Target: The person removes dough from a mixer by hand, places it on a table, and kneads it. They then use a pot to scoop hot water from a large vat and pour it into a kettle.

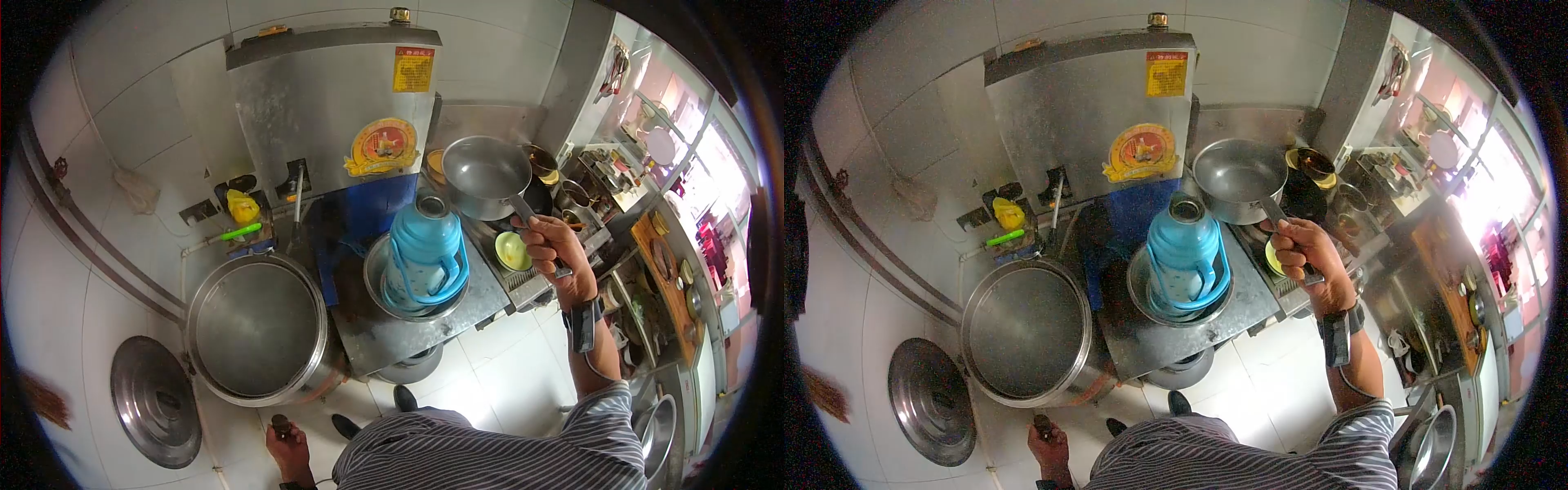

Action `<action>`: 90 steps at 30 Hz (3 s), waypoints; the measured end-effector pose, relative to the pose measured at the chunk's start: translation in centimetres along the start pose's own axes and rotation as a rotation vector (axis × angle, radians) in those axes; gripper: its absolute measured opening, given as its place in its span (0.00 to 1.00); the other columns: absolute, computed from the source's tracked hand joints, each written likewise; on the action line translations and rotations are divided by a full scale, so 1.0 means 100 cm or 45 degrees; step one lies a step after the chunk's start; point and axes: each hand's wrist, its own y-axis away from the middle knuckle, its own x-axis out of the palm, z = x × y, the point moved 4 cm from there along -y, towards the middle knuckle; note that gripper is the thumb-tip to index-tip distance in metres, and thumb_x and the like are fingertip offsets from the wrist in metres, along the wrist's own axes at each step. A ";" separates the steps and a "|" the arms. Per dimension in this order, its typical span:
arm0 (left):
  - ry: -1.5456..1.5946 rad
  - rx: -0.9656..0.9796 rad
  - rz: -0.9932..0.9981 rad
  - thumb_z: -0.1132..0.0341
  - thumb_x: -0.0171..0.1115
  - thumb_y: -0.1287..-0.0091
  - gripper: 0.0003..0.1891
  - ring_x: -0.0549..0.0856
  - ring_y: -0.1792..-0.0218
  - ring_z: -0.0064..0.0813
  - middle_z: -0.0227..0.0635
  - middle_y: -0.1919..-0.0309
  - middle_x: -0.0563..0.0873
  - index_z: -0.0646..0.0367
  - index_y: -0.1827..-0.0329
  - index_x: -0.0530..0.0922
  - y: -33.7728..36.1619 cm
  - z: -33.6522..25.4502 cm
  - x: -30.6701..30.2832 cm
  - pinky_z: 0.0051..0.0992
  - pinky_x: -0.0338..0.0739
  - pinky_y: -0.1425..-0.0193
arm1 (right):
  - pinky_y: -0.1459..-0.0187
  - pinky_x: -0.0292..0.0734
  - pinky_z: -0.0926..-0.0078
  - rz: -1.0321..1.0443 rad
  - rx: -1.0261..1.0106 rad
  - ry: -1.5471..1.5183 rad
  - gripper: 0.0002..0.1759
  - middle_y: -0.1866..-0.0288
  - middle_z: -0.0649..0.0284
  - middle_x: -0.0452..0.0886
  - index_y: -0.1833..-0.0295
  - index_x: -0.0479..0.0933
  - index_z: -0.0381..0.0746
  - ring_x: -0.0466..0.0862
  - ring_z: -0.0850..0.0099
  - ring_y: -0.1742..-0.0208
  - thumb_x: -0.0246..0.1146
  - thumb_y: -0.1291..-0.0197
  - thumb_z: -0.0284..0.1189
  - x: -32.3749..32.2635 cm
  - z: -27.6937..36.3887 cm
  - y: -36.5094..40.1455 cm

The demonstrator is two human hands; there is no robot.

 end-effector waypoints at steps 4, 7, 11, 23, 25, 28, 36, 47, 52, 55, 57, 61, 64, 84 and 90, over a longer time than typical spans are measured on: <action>0.035 -0.014 -0.005 0.51 0.45 0.27 0.19 0.75 0.79 0.25 0.38 0.74 0.79 0.59 0.61 0.75 0.002 0.000 0.002 0.23 0.68 0.79 | 0.88 0.54 0.88 -0.052 0.013 0.055 0.14 0.78 0.75 0.61 0.48 0.71 0.28 0.57 0.89 0.86 0.50 0.29 0.29 -0.001 -0.001 -0.002; 0.045 -0.019 -0.005 0.51 0.45 0.27 0.19 0.75 0.79 0.25 0.38 0.74 0.79 0.59 0.60 0.75 0.003 0.000 0.001 0.24 0.68 0.79 | 0.88 0.53 0.88 -0.041 0.021 0.061 0.14 0.78 0.76 0.60 0.48 0.71 0.28 0.57 0.89 0.85 0.50 0.28 0.29 -0.001 -0.001 -0.002; 0.078 -0.034 0.001 0.51 0.45 0.27 0.19 0.76 0.78 0.26 0.38 0.74 0.79 0.59 0.60 0.75 -0.003 0.001 -0.007 0.25 0.69 0.79 | 0.88 0.52 0.89 -0.049 -0.002 0.117 0.14 0.77 0.76 0.60 0.48 0.71 0.28 0.57 0.89 0.85 0.49 0.28 0.30 0.003 0.000 0.000; 0.059 -0.007 0.039 0.52 0.46 0.27 0.18 0.75 0.78 0.27 0.39 0.74 0.79 0.59 0.60 0.75 -0.002 0.000 -0.002 0.25 0.68 0.78 | 0.88 0.51 0.88 -0.087 -0.002 0.204 0.14 0.78 0.76 0.58 0.48 0.71 0.30 0.56 0.88 0.85 0.50 0.28 0.31 -0.001 0.001 0.003; 0.061 -0.019 0.042 0.52 0.45 0.27 0.18 0.75 0.78 0.27 0.39 0.74 0.79 0.59 0.60 0.75 -0.003 0.001 -0.002 0.25 0.68 0.78 | 0.88 0.50 0.87 -0.080 -0.005 0.206 0.13 0.78 0.77 0.57 0.49 0.71 0.31 0.56 0.88 0.85 0.51 0.28 0.31 -0.001 0.002 0.002; 0.067 -0.039 0.060 0.52 0.45 0.27 0.18 0.75 0.78 0.27 0.38 0.74 0.79 0.59 0.60 0.75 -0.008 0.003 -0.007 0.25 0.68 0.78 | 0.88 0.50 0.87 -0.083 0.001 0.227 0.12 0.79 0.77 0.57 0.50 0.72 0.32 0.56 0.88 0.86 0.51 0.28 0.30 -0.002 0.004 0.002; 0.079 -0.012 0.064 0.53 0.48 0.28 0.17 0.75 0.77 0.28 0.38 0.74 0.79 0.59 0.60 0.75 0.001 0.003 -0.002 0.25 0.68 0.77 | 0.88 0.49 0.87 -0.127 -0.025 0.292 0.13 0.78 0.77 0.58 0.50 0.71 0.30 0.56 0.89 0.85 0.51 0.29 0.30 0.003 0.011 0.006; 0.060 -0.024 0.089 0.54 0.49 0.29 0.16 0.76 0.77 0.27 0.38 0.74 0.79 0.59 0.60 0.76 -0.005 0.004 -0.006 0.25 0.68 0.77 | 0.90 0.53 0.92 -0.142 -0.067 0.326 0.14 0.77 0.77 0.59 0.48 0.71 0.29 0.56 0.91 0.86 0.52 0.29 0.30 0.003 0.021 0.007; 0.074 -0.030 -0.010 0.54 0.47 0.29 0.16 0.74 0.78 0.27 0.38 0.74 0.78 0.59 0.61 0.75 -0.004 0.006 -0.003 0.25 0.67 0.78 | 0.89 0.49 0.88 -0.175 -0.079 0.350 0.13 0.78 0.76 0.58 0.50 0.70 0.31 0.54 0.89 0.87 0.52 0.29 0.31 0.009 0.026 0.010; 0.054 -0.015 0.030 0.55 0.47 0.29 0.16 0.74 0.78 0.27 0.38 0.73 0.78 0.59 0.61 0.75 -0.006 0.006 -0.005 0.25 0.68 0.78 | 0.89 0.54 0.92 -0.167 -0.075 0.348 0.13 0.77 0.77 0.60 0.48 0.71 0.30 0.57 0.91 0.85 0.52 0.29 0.29 0.009 0.027 0.011; 0.064 -0.025 0.012 0.55 0.47 0.29 0.16 0.74 0.78 0.27 0.38 0.73 0.78 0.59 0.61 0.75 -0.007 0.007 -0.005 0.25 0.68 0.78 | 0.90 0.55 0.91 -0.172 -0.074 0.332 0.13 0.77 0.76 0.62 0.48 0.72 0.30 0.58 0.90 0.85 0.52 0.29 0.29 0.008 0.028 0.010; 0.067 -0.031 0.037 0.54 0.47 0.29 0.17 0.75 0.78 0.28 0.38 0.73 0.78 0.60 0.61 0.75 -0.007 0.009 -0.004 0.25 0.68 0.78 | 0.90 0.55 0.91 -0.172 -0.089 0.338 0.13 0.77 0.75 0.63 0.49 0.72 0.30 0.59 0.90 0.86 0.52 0.30 0.29 0.005 0.030 0.009; 0.072 -0.049 0.037 0.54 0.47 0.30 0.17 0.75 0.78 0.28 0.38 0.74 0.79 0.59 0.62 0.75 -0.009 0.010 -0.006 0.25 0.68 0.78 | 0.91 0.56 0.91 -0.141 -0.099 0.340 0.13 0.77 0.75 0.63 0.49 0.72 0.30 0.59 0.90 0.86 0.52 0.30 0.30 0.005 0.030 0.007; 0.115 -0.109 0.041 0.48 0.48 0.28 0.20 0.77 0.78 0.29 0.37 0.73 0.80 0.57 0.59 0.76 -0.021 0.014 -0.019 0.26 0.73 0.77 | 0.91 0.57 0.90 -0.216 -0.123 0.411 0.13 0.78 0.75 0.63 0.49 0.72 0.30 0.60 0.90 0.87 0.52 0.30 0.29 0.013 0.039 0.008; 0.048 -0.064 0.000 0.54 0.47 0.29 0.16 0.74 0.79 0.26 0.36 0.74 0.77 0.58 0.60 0.74 -0.009 0.010 -0.003 0.25 0.67 0.78 | 0.90 0.57 0.90 -0.218 -0.130 0.429 0.13 0.78 0.75 0.63 0.49 0.72 0.29 0.60 0.89 0.87 0.53 0.30 0.29 0.016 0.041 0.007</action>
